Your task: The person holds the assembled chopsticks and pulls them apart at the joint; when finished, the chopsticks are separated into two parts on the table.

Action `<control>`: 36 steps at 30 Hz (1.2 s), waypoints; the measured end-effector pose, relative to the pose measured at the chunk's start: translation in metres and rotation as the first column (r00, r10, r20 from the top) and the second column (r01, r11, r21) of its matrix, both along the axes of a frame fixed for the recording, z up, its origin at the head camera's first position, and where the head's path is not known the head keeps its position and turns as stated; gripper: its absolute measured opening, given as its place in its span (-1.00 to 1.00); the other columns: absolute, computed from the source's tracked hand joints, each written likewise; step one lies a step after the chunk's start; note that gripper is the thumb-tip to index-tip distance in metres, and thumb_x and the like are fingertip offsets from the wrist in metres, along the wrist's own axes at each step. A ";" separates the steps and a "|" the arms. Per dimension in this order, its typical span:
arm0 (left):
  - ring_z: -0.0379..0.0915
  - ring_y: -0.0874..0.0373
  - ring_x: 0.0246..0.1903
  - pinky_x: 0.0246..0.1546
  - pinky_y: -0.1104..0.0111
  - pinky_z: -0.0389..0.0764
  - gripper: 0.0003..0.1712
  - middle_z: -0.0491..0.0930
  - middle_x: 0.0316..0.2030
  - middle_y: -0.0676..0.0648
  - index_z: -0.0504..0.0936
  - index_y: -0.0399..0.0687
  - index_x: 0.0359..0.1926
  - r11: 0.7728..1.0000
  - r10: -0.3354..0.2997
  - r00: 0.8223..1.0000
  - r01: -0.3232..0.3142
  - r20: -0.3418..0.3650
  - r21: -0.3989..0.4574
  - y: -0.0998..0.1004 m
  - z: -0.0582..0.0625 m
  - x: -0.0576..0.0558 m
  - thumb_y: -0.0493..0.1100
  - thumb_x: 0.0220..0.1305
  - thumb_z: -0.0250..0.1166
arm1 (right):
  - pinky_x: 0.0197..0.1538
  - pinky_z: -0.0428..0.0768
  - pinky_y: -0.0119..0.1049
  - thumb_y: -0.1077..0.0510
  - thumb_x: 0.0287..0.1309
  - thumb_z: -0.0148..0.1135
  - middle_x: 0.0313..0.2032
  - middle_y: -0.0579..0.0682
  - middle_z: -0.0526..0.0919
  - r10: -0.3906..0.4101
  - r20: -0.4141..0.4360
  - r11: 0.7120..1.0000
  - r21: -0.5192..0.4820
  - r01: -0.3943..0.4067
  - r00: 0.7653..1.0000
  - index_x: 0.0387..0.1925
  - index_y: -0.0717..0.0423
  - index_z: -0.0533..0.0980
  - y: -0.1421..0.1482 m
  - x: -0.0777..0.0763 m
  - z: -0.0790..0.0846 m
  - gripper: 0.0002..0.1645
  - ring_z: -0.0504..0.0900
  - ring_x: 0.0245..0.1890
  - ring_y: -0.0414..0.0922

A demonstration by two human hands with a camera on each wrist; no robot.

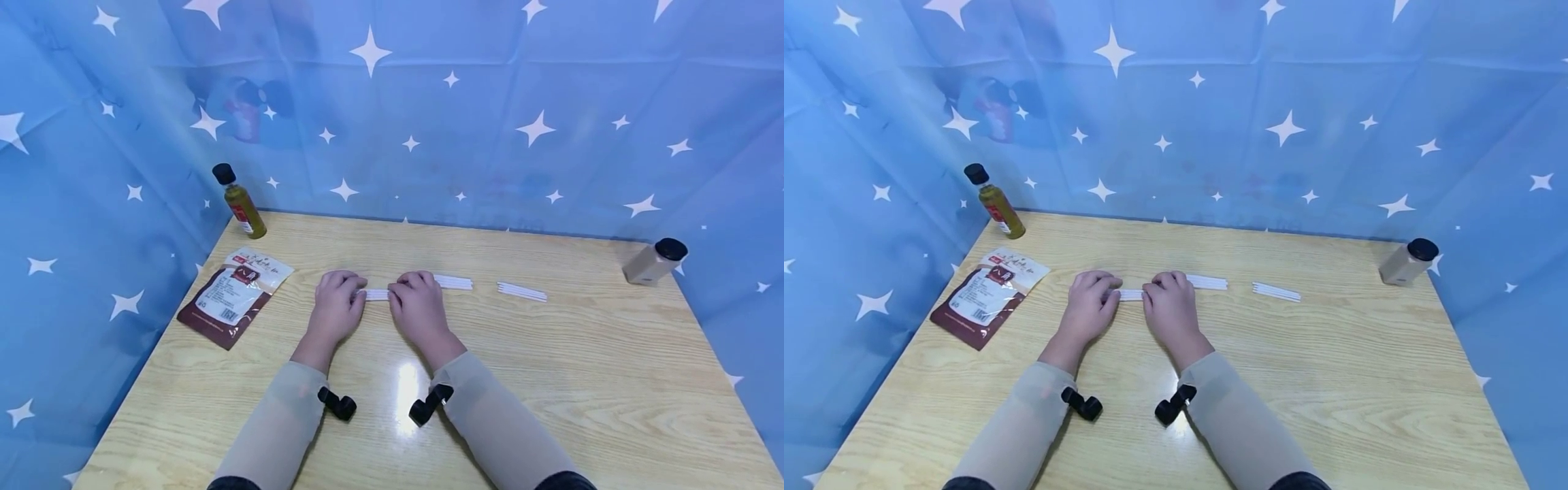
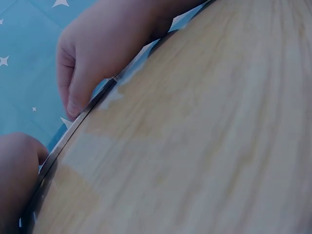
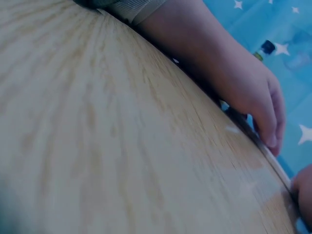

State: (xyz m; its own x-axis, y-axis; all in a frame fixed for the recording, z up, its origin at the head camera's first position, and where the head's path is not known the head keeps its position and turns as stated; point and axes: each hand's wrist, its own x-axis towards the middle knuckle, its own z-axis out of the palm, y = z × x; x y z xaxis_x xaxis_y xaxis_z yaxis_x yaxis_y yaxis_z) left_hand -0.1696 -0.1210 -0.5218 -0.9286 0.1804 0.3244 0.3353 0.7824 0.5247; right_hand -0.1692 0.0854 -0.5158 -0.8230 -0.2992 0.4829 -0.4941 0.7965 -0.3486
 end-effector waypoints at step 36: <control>0.53 -0.02 0.01 0.16 -0.02 0.37 -0.80 0.74 -0.13 -0.01 0.83 0.02 -0.07 0.997 0.070 0.986 -0.072 -0.150 -0.006 0.002 0.000 0.000 0.01 0.44 0.46 | 0.16 0.47 -0.03 0.10 0.49 0.30 -0.16 -0.03 0.72 -0.007 0.077 0.999 -0.038 0.010 0.997 -0.05 0.07 0.69 0.002 0.000 0.001 -0.84 0.53 -0.02 0.05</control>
